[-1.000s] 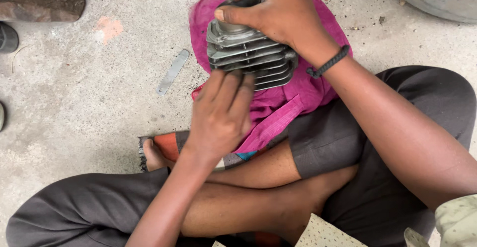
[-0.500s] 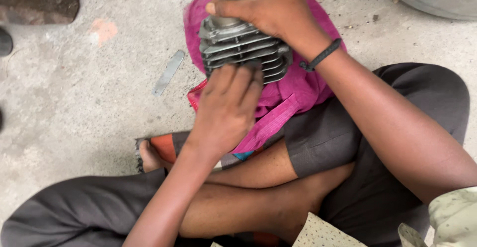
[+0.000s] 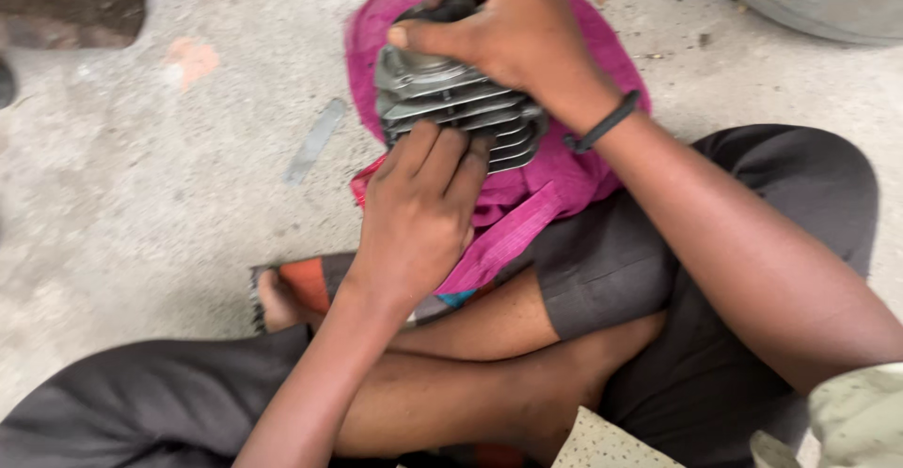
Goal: The person sits cross-legged on the floor and scrubs a metal engine cylinder head with a small abrasive block. They hold the part on a pink cloth and repeatedly rub the cooling fins and side surfaces to remove grime.
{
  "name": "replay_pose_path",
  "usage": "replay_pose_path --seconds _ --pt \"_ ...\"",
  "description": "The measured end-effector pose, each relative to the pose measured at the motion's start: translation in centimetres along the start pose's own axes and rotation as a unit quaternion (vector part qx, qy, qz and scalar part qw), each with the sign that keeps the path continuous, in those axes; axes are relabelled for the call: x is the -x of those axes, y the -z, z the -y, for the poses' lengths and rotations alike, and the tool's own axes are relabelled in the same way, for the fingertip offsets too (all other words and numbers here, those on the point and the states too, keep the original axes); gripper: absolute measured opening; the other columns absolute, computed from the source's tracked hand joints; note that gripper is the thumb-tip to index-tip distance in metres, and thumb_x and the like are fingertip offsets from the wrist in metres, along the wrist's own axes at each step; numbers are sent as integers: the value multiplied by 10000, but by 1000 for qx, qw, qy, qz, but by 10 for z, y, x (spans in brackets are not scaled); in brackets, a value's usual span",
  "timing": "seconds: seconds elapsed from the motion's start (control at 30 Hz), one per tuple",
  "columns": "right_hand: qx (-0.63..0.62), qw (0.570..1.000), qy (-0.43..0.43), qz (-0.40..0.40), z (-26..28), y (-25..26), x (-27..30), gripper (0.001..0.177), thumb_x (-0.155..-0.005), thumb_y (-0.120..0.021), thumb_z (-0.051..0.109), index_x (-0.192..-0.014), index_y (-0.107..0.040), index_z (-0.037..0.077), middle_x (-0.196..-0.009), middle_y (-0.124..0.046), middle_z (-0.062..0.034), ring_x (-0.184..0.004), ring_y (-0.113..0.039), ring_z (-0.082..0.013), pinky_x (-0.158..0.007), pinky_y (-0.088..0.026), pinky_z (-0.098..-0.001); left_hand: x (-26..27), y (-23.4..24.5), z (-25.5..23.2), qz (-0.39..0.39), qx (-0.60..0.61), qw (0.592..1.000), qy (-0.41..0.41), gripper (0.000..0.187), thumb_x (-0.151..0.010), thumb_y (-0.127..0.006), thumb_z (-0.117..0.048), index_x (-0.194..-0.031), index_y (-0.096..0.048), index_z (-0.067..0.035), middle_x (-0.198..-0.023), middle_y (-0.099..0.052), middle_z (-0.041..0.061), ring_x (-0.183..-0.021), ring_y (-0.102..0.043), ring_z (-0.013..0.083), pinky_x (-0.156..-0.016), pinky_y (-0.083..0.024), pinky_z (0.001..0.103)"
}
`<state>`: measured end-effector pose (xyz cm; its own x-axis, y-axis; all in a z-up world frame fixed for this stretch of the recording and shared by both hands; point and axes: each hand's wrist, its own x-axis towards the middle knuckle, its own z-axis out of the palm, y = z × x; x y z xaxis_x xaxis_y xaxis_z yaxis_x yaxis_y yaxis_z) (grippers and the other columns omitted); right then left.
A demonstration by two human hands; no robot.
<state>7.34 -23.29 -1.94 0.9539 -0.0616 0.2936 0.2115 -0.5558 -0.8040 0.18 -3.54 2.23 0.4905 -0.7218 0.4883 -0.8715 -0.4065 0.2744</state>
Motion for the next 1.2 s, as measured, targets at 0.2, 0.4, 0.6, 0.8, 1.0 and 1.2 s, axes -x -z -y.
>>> replay_pose_path --seconds 0.2,0.4,0.6,0.8,1.0,1.2 --pt "-48 998 -28 12 4 1 -3 494 -799 -956 459 -954 -757 34 -887 -764 -51 -822 -734 -138 -772 -578 -275 -13 -21 -9 -15 17 999 -37 330 -826 -663 -87 -1110 -689 79 -1042 -602 120 -1034 -580 271 -894 -547 375" --pt "-67 998 -15 5 -6 1 -2 477 -840 -956 425 -979 -747 20 -923 -772 -52 -857 -741 -128 -804 -590 -270 1 -6 1 -42 14 998 -37 372 -811 -662 -71 -1148 -678 86 -1068 -595 128 -1046 -573 265 -920 -542 378" --pt "-43 999 -21 17 1 1 1 466 -819 -964 415 -949 -752 22 -902 -770 -66 -828 -736 -136 -776 -580 -274 -5 -19 -1 -24 66 997 -23 440 -744 -668 -36 -1160 -688 104 -1049 -613 138 -993 -576 284 -874 -548 395" --pt "-110 989 -76 56 0 4 0 432 -821 -918 411 -951 -744 37 -894 -761 -51 -812 -722 -132 -765 -579 -278 9 -3 7 -51 34 998 -13 453 -724 -654 25 -1171 -697 87 -1124 -646 145 -973 -561 283 -843 -522 401" --pt "-125 987 -46 85 2 6 -9 401 -856 -909 384 -990 -757 38 -962 -762 -45 -907 -728 -131 -864 -580 -278 -5 -21 5 -30 65 997 -19 435 -754 -692 14 -1180 -684 99 -1080 -607 145 -998 -573 297 -902 -542 399" --pt "-103 987 -83 89 -3 10 -3 441 -829 -894 426 -1016 -756 52 -934 -761 -35 -860 -718 -126 -799 -576 -269 6 -10 7 -27 63 998 -10 526 -636 -682 -15 -1149 -691 98 -1102 -627 167 -978 -561 319 -859 -528 418"
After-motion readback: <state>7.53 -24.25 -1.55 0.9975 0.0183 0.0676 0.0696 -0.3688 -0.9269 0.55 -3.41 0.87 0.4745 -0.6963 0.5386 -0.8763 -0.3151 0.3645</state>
